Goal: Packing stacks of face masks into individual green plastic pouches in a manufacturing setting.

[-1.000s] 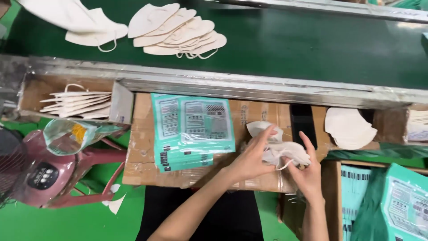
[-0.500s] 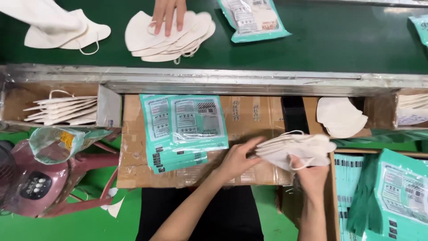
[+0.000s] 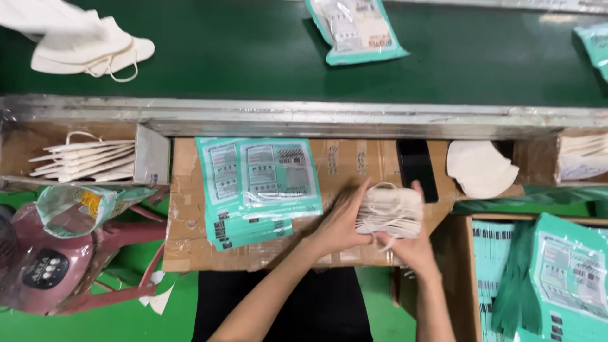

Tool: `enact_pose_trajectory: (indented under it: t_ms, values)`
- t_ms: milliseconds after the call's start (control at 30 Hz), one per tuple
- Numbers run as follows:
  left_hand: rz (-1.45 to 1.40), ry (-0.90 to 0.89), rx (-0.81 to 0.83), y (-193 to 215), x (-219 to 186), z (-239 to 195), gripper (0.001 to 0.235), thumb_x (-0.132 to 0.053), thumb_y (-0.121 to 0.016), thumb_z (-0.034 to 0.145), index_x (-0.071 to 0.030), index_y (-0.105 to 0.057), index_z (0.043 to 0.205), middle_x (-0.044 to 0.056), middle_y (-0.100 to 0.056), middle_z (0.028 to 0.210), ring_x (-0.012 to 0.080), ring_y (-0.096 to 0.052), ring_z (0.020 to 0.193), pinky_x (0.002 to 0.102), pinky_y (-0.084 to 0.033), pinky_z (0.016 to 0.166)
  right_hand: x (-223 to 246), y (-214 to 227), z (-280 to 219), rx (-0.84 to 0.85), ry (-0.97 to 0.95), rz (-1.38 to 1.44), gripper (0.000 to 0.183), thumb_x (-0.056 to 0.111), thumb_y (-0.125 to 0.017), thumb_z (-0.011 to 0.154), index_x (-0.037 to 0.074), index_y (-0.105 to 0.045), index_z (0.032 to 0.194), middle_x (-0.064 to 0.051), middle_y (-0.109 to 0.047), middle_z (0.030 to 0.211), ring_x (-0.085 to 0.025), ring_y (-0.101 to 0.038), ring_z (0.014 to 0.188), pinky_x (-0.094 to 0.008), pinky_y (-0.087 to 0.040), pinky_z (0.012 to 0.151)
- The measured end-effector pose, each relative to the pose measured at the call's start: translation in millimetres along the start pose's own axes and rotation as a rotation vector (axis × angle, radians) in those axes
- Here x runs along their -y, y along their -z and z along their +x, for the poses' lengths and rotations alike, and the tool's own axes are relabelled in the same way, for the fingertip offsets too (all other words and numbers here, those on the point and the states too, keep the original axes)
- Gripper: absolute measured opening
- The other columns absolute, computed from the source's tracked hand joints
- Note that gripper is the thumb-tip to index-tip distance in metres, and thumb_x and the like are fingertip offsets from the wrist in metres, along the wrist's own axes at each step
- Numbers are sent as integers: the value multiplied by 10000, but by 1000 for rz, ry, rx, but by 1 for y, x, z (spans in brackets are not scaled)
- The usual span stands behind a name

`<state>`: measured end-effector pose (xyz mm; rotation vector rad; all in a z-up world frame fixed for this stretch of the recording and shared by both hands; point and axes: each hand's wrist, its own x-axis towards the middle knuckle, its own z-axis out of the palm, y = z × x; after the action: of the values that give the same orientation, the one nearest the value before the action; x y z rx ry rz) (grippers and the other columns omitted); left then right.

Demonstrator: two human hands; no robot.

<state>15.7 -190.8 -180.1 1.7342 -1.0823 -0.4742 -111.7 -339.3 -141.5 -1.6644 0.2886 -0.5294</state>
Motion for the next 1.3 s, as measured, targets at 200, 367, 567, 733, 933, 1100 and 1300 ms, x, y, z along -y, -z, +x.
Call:
enact_pose_trajectory:
  t_ms: [200,367,567,733,933,1100,1300]
  values:
    - [-95,-18,-48,8,-8,1,1231,-289,-913,658,-94,-174,1623,225,-501,1562,402,-441,1451,493,-354,1187,7,-13,9,-37,171,-448,955,245,-884,667,247,-362,1467,-77,-712,1119,-220,-633,1185,-467,-403,1123]
    - [-197,245,-47,-5,10,3,1023,-312,-820,750,-178,-349,1649,181,-680,1391,328,-675,1290,432,-540,1130,-50,5,-1,75,240,-466,634,239,-776,824,188,-482,1384,-128,-663,1288,-256,-583,1319,-442,-379,1200]
    - [14,114,-221,-12,0,-13,1025,-208,-833,750,13,-272,1579,301,-565,1378,461,-549,1277,505,-419,1092,-113,7,-34,-132,113,-253,539,212,-437,1066,-51,-342,1526,-221,-464,1518,-329,-468,1404,-426,-340,1186]
    - [428,-333,-342,51,-54,-57,704,-120,-725,802,57,-478,1437,243,-635,1362,413,-610,1256,500,-463,1111,-83,3,-26,-264,172,-308,407,202,-418,1111,-48,-470,1428,-198,-540,1429,-288,-540,1310,-389,-400,1151]
    - [730,-299,-444,125,-3,-90,141,-69,-693,843,-49,-673,981,91,-653,1077,266,-636,1068,391,-555,899,-53,-14,-10,-298,105,-520,331,117,-504,1082,-69,-503,1355,-173,-605,1220,-222,-573,1099,-350,-464,968]
    - [898,-215,-174,131,11,-80,188,-29,-668,744,-38,-651,931,94,-624,971,274,-638,993,357,-550,790,-43,-38,6,-375,39,-49,268,109,-507,1137,-29,-541,1364,-43,-685,1173,-104,-647,1037,-246,-526,892]
    - [792,-217,-282,134,15,-58,194,-46,-672,688,-41,-643,879,114,-608,932,298,-602,924,385,-534,732,-12,-117,21,4,-351,83,247,37,-695,948,-45,-710,1180,-86,-730,1014,-103,-660,883,-253,-534,788]
